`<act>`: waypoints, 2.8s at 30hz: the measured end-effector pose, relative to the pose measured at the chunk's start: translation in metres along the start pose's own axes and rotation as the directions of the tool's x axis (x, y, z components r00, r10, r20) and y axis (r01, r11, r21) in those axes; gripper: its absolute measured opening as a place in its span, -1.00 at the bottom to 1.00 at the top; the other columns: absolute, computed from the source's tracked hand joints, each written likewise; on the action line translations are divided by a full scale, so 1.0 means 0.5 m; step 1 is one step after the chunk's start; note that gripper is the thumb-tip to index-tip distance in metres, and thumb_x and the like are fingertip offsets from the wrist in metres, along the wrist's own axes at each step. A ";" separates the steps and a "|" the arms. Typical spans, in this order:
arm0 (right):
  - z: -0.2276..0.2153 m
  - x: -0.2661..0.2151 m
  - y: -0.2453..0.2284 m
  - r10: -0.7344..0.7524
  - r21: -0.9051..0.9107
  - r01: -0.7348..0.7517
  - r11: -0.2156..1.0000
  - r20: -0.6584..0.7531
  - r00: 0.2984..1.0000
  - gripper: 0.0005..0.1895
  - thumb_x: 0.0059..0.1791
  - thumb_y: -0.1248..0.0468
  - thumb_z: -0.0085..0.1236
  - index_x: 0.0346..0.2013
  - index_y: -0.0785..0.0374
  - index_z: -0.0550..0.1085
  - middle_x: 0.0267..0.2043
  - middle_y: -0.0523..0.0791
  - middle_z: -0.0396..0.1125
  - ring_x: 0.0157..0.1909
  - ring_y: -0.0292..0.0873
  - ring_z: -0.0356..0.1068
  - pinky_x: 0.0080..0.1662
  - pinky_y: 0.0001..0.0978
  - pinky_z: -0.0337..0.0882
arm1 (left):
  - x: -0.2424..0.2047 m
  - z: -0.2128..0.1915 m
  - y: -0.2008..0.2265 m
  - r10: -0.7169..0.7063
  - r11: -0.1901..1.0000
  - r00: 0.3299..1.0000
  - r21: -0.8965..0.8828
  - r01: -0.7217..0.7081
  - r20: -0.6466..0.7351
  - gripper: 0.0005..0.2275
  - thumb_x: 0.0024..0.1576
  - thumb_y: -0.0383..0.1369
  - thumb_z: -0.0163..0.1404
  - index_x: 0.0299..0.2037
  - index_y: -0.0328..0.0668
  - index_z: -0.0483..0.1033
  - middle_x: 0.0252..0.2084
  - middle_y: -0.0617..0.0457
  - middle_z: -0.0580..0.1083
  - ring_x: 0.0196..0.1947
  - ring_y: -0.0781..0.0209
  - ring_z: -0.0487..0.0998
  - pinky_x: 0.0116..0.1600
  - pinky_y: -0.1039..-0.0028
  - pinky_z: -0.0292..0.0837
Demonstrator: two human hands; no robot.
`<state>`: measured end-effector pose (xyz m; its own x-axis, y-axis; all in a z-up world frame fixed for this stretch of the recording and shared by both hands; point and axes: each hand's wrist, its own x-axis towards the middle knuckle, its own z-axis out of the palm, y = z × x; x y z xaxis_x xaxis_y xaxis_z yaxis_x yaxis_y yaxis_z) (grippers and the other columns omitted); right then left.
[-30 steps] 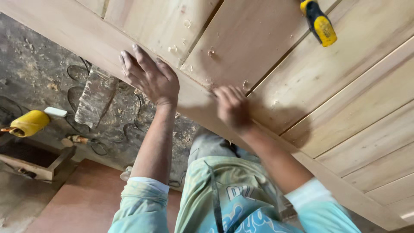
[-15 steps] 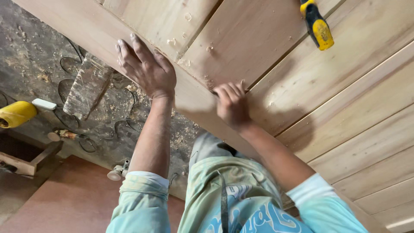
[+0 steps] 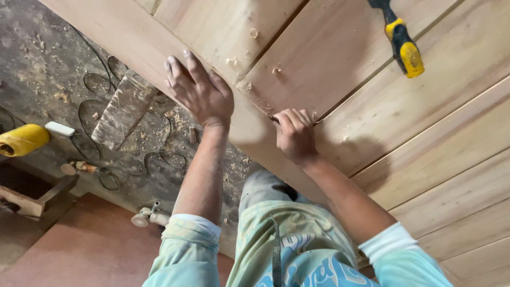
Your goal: The person fits a wooden panel into a groove on a larger wooden structure, then uses a chisel and sandpaper to trim and smooth the edges for a flush fit.
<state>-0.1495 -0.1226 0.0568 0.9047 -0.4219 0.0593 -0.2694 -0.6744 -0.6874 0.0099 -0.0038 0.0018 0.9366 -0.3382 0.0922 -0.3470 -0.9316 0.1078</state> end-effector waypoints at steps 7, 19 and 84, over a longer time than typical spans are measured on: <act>0.081 0.084 -0.019 -0.078 0.057 0.083 0.995 -0.083 0.994 -0.92 -0.03 0.44 0.06 -0.29 0.34 0.51 -0.31 0.00 0.42 -0.23 0.05 0.43 -0.11 -0.11 0.31 | -0.015 -0.018 0.004 0.006 0.999 1.000 -0.051 -0.005 0.011 -0.44 0.22 -0.25 -0.19 0.45 -0.23 0.14 0.47 -0.37 0.07 0.52 -0.34 0.03 0.58 -0.09 -0.11; 0.067 0.078 -0.013 -0.044 0.049 0.042 0.998 0.032 0.999 -0.92 0.01 0.40 0.07 -0.25 0.31 0.52 -0.29 0.01 0.43 -0.21 0.08 0.44 -0.09 -0.08 0.33 | -0.017 -0.016 0.003 -0.009 0.997 1.000 -0.073 0.008 -0.002 -0.46 0.26 -0.20 -0.17 0.45 -0.20 0.17 0.48 -0.34 0.07 0.53 -0.29 0.01 0.59 -0.09 -0.10; 0.051 0.076 -0.037 -0.069 0.119 0.079 0.990 -0.084 0.994 -0.83 0.00 0.48 0.00 -0.15 0.39 0.49 -0.15 0.07 0.42 -0.09 0.13 0.44 -0.04 -0.09 0.46 | -0.001 -0.019 0.017 -0.019 0.995 1.000 -0.102 0.017 -0.018 -0.54 0.29 -0.32 -0.15 0.43 -0.10 0.24 0.46 -0.33 0.14 0.50 -0.25 0.07 0.56 -0.04 -0.12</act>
<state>-0.1016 -0.1111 0.0533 0.8904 -0.4232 0.1672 -0.1558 -0.6288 -0.7618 0.0059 -0.0104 0.0122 0.9418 -0.3184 0.1081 -0.3347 -0.9188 0.2092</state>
